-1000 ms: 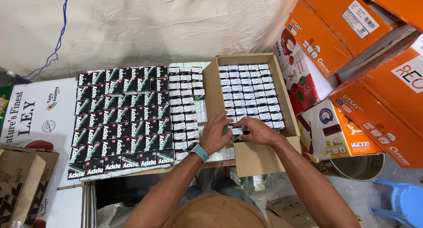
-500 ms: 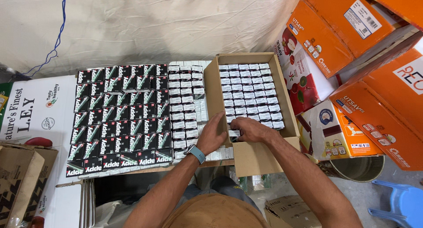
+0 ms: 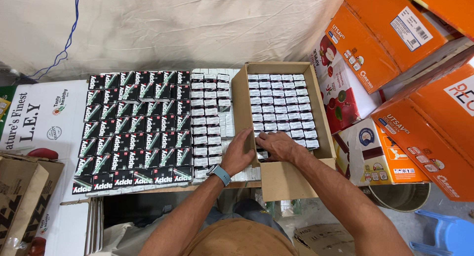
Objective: The person arranges small white boxes into a larger cardboard box. They pick up the small boxes from a flat surface and place them in neat rows inside the larger box, filling it systematically.
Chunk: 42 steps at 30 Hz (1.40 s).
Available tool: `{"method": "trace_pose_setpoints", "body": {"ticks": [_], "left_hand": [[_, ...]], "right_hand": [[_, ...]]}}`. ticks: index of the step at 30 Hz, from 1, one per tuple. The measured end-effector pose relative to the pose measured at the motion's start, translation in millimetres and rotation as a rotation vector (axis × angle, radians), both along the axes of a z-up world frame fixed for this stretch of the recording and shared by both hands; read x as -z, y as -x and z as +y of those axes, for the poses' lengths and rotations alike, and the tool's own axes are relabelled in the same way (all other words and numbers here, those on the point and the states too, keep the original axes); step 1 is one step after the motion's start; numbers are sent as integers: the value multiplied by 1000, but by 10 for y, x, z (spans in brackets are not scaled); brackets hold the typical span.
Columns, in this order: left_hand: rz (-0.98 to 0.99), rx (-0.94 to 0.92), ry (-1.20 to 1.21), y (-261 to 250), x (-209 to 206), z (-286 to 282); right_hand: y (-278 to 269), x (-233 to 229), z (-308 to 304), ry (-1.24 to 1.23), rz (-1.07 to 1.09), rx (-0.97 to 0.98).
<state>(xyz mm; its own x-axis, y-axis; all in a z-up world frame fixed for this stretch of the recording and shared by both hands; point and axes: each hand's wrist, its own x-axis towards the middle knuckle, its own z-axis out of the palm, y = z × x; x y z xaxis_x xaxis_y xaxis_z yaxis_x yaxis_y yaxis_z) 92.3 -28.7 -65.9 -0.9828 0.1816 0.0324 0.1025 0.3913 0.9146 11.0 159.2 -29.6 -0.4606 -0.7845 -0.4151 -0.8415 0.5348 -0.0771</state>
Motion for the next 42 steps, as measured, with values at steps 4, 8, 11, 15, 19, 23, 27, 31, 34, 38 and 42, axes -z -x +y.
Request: {"method": "trace_pose_setpoints", "body": {"ticks": [4, 8, 11, 15, 19, 23, 27, 31, 34, 38, 42], "left_hand": [[-2, -14, 6, 7, -68, 10], [-61, -17, -1, 1, -118, -5], [-83, -18, -6, -7, -183, -10], [-113, -8, -13, -20, -244, -34], [-114, -5, -16, -30, -262, -51], [-106, 2, -8, -21, -249, -83], [-81, 9, -2, 3, -237, -96], [-83, 8, -5, 27, -285, -113], [-103, -2, -13, 25, -282, -132], [-117, -13, -24, 20, -292, -143], [-89, -19, -17, 35, -194, -127]], "right_hand": [[31, 110, 41, -42, 77, -67], [29, 138, 45, -57, 101, -83], [49, 65, 50, -64, 54, -69], [93, 45, 36, -44, -103, 42], [147, 210, 87, -33, -186, 145], [120, 204, 82, -39, -169, 163], [117, 198, 24, -68, -156, 103], [191, 430, 14, -103, -167, 89], [179, 226, -16, -148, -215, 169], [126, 174, 7, -106, -370, 383], [114, 502, 120, 30, -463, 496]]}}
